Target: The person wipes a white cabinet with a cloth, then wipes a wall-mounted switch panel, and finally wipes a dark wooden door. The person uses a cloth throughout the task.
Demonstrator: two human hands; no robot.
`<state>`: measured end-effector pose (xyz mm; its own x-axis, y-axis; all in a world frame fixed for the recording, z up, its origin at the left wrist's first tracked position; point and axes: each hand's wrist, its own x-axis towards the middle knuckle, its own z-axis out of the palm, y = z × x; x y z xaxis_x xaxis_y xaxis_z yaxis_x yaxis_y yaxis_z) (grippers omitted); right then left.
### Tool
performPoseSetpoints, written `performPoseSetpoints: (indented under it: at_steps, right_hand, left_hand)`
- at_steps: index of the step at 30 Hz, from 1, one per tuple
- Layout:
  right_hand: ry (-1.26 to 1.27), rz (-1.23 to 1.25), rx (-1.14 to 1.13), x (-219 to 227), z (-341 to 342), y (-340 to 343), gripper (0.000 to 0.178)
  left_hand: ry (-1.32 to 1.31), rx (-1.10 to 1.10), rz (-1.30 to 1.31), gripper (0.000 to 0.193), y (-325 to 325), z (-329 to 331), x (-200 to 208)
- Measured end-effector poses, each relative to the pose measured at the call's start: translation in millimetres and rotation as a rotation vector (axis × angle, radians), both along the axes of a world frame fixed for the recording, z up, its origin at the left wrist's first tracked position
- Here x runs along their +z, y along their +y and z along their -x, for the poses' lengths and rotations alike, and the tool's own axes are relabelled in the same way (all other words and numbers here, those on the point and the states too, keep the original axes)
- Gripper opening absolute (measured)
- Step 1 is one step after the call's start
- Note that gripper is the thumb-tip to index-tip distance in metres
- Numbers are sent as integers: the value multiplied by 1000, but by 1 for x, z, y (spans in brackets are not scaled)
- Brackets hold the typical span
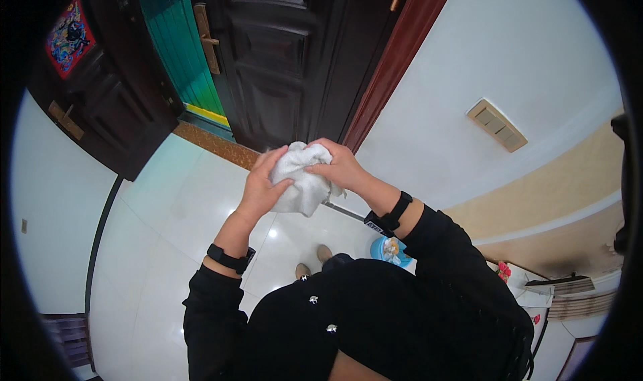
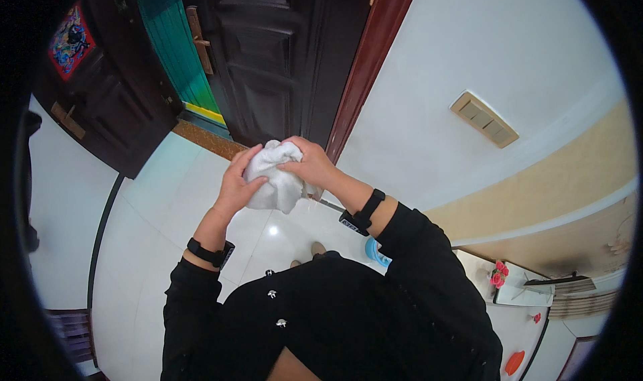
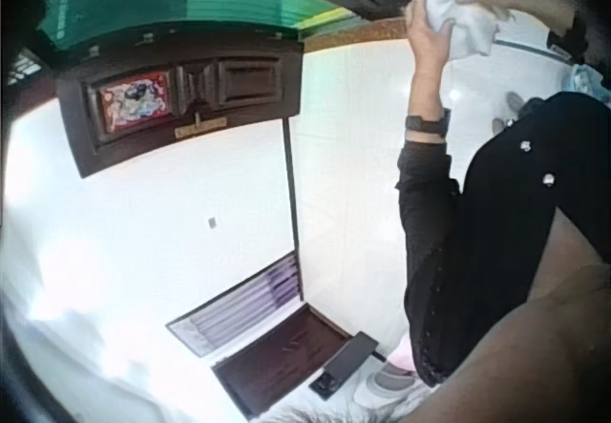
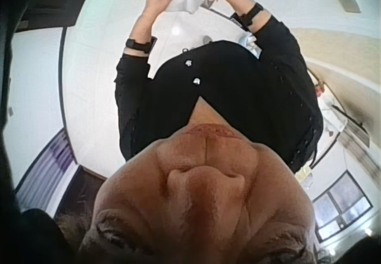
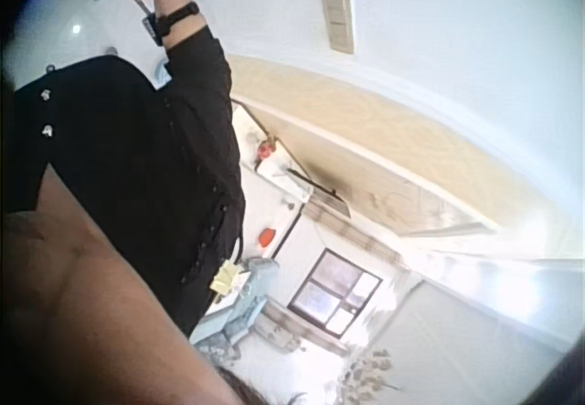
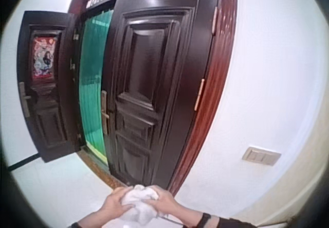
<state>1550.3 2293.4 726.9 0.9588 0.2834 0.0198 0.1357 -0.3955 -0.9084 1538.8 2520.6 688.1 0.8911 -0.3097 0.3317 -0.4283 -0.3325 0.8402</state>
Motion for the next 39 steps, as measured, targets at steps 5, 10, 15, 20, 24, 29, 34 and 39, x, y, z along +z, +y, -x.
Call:
performPoseSetpoints:
  at_steps: [5, 10, 15, 20, 24, 29, 34, 39]
  right_hand:
    - [187, -171, -30, -9, -12, 5, 38]
    - [-98, -37, -89, 10, -36, -13, 38]
    - [-392, 9, -210, 35, -56, -48, 40]
    - [-492, -50, -271, 51, -63, -79, 41]
    - [-704, 56, -417, 64, -63, -89, 47]
    - [-1047, 271, -664, 80, -67, -80, 50]
    - [-1258, 633, -769, 89, -85, -70, 43]
    - [-1160, 809, -897, 73, -90, -56, 44]
  left_hand:
    - [6, 176, -90, 70, -3, -11, -6]
    - [-81, 316, -151, 62, -22, -44, 8]
    - [-263, 262, -157, 37, -71, -95, 38]
    - [-210, 31, 90, 29, -102, -134, 63]
    - [-304, -91, 278, 35, -125, -157, 77]
    - [-257, -56, 472, 48, -166, -188, 89]
    - [5, -95, 408, 29, -195, -219, 97]
    - [-10, -544, 703, 40, -204, -221, 88]
